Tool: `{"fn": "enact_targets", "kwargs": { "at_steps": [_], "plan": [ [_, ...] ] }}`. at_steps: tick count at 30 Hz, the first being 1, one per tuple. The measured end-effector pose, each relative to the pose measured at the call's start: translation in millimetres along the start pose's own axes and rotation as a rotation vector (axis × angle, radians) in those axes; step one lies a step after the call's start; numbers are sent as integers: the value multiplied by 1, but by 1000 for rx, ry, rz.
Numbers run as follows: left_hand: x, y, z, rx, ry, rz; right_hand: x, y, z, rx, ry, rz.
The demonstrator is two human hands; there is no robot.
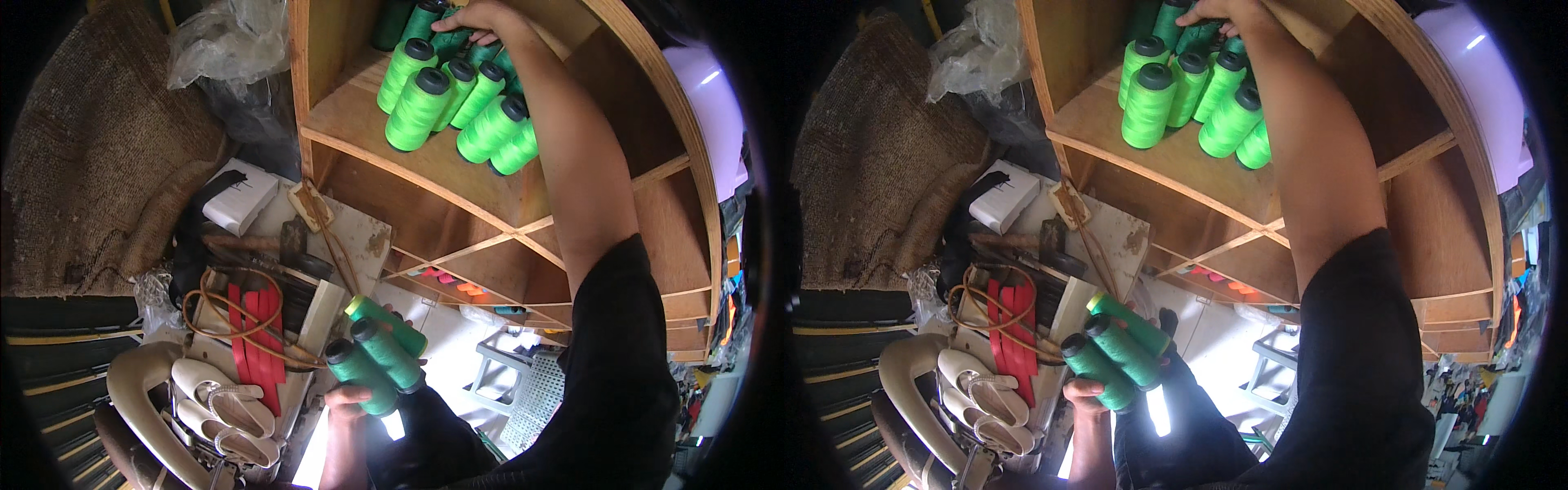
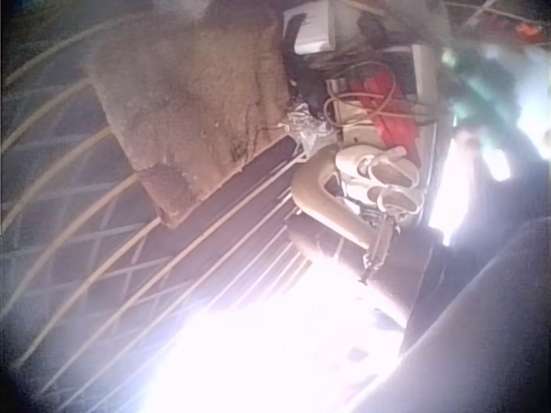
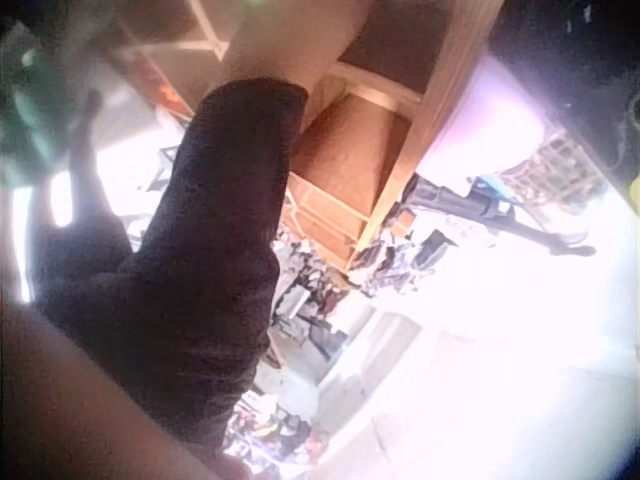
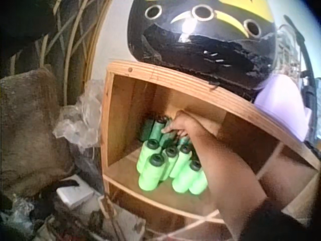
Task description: The person picks green spools from a cardboard box and places them onto a wooden shelf. They repeat this process, arranging the spools in rows on the shelf.
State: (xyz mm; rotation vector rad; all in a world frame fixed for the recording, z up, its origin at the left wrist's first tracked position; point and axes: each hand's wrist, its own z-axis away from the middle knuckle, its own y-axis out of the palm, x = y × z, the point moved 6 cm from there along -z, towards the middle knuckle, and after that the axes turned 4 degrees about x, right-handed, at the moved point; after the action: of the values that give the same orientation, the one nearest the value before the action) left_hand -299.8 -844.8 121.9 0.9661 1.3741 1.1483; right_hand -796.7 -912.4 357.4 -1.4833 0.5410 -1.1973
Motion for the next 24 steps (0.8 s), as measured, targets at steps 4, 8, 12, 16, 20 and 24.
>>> {"fn": "enact_targets", "kwargs": {
  "at_steps": [4, 8, 12, 16, 20, 24],
  "plan": [
    [-10, 4, -7, 8, -6, -10, 4, -27, 12, -217, 11, 233],
    [-28, 20, -26, 70, 19, -83, 11, -40, 98, -761, 4, 266],
    [-45, 32, -36, 67, 123, -22, 22, 28, 217, -612, -565, -468],
    [-50, 51, -63, 154, 129, 56, 17, 102, 299, 58, -582, -680],
    [-57, 51, -63, 245, 20, 28, 3, 154, 316, 619, -299, -668],
    [-65, 51, -67, 371, 19, -57, 4, 156, 313, 589, -291, -717]
  ]
}}
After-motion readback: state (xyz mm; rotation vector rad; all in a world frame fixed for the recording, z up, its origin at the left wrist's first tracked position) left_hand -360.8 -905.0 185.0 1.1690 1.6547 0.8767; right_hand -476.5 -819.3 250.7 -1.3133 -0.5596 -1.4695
